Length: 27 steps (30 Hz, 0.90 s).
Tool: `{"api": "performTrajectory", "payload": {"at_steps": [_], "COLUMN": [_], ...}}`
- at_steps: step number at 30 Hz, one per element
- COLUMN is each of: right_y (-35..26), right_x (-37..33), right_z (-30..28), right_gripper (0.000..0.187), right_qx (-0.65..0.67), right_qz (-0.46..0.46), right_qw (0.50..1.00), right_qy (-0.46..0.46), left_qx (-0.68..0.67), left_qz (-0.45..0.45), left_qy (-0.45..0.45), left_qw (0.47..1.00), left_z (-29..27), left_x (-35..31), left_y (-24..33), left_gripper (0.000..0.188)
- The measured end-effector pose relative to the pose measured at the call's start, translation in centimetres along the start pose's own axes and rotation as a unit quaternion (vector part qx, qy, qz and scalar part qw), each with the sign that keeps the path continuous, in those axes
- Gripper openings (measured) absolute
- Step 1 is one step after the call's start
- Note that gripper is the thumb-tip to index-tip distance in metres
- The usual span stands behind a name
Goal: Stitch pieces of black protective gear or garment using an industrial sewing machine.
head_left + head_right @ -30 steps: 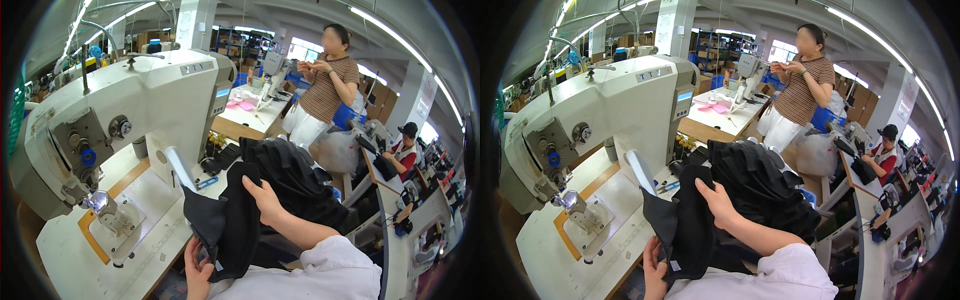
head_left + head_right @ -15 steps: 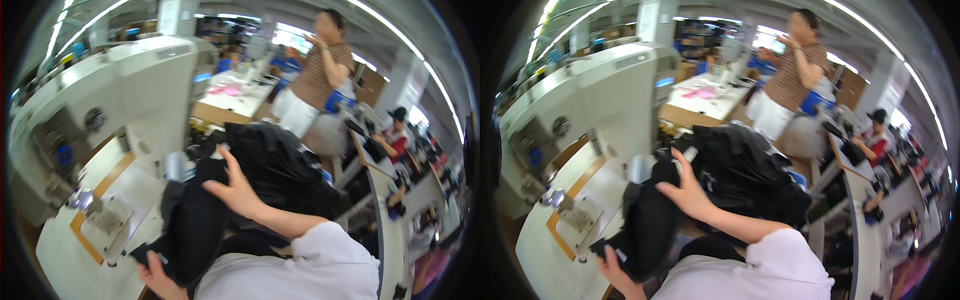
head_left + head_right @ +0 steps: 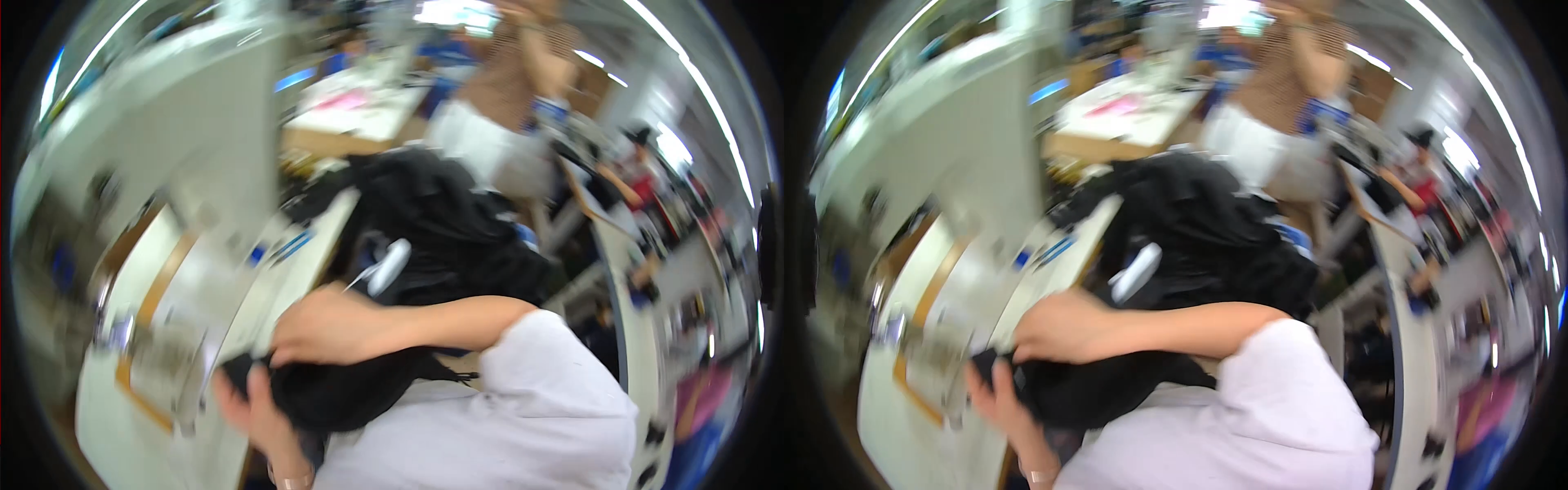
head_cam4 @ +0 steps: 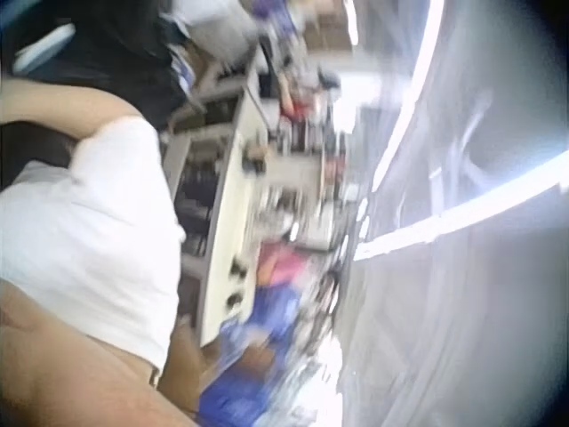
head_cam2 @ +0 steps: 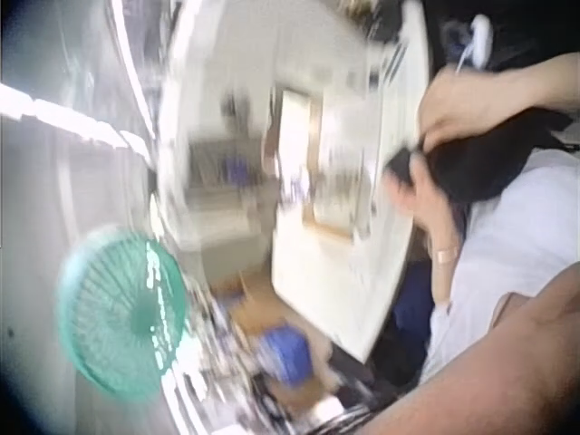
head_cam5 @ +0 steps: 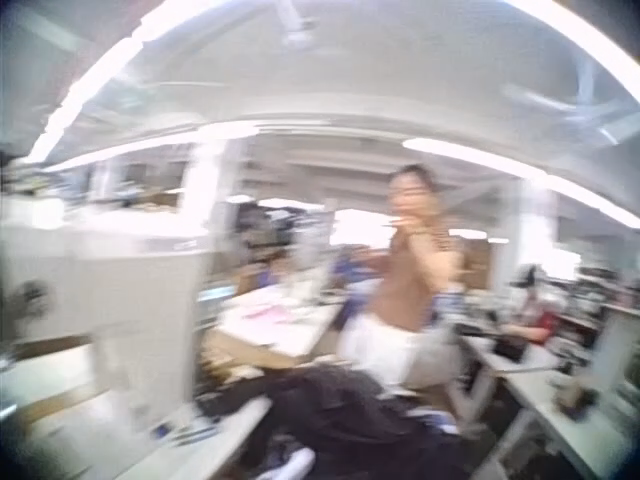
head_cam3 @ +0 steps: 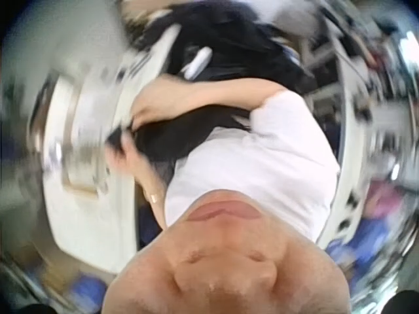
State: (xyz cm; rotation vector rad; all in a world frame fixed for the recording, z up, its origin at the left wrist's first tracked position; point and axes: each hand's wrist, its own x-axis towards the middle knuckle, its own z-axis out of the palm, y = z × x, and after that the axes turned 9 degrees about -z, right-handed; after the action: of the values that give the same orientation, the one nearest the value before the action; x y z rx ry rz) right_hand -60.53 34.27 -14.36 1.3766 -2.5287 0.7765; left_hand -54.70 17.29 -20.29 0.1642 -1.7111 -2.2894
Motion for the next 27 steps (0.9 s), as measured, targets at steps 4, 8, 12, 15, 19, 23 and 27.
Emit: {"api": "performTrajectory", "payload": {"at_steps": [4,8,12,15,19,23,27], "right_y": [1.7,-0.4,0.3,0.7,-0.3,-1.4,0.0], "right_x": [1.6,3.8,0.6,-0.7,-0.1,-0.5,0.6], "right_z": [-0.5,-4.0,-4.4,-4.2,-4.9,-3.6,-3.0], "right_gripper": [0.009,0.034,0.094,0.096,0.085,0.060,0.047], "right_qx": [-0.081,-0.168,-0.176,-0.163,-0.198,-0.119,-0.013], "right_qz": [0.019,-0.070,0.060,0.134,0.204,0.065,0.044], "right_qw": [0.996,0.975,0.982,0.976,0.959,0.983,0.993], "right_qy": [-0.014,0.126,-0.021,-0.057,-0.001,0.124,0.113], "left_qx": [-0.057,-0.183,-0.198,-0.032,0.077,-0.009,-0.054], "left_qz": [-0.045,-0.029,-0.031,0.066,0.182,0.169,0.164], "left_qy": [-0.006,0.087,0.136,0.151,0.087,0.039,-0.208], "left_qw": [0.997,0.979,0.970,0.986,0.976,0.985,0.963], "left_z": [0.9,-0.4,-1.3,-0.5,0.1,0.6,-1.4], "left_x": [1.7,1.1,0.5,-0.2,-1.9,-2.6,-1.7], "left_y": [-0.9,-0.6,-1.1,-1.8,-1.9,-3.1,-3.1], "left_gripper": [0.036,0.026,0.023,0.024,0.023,0.021,0.051]}}
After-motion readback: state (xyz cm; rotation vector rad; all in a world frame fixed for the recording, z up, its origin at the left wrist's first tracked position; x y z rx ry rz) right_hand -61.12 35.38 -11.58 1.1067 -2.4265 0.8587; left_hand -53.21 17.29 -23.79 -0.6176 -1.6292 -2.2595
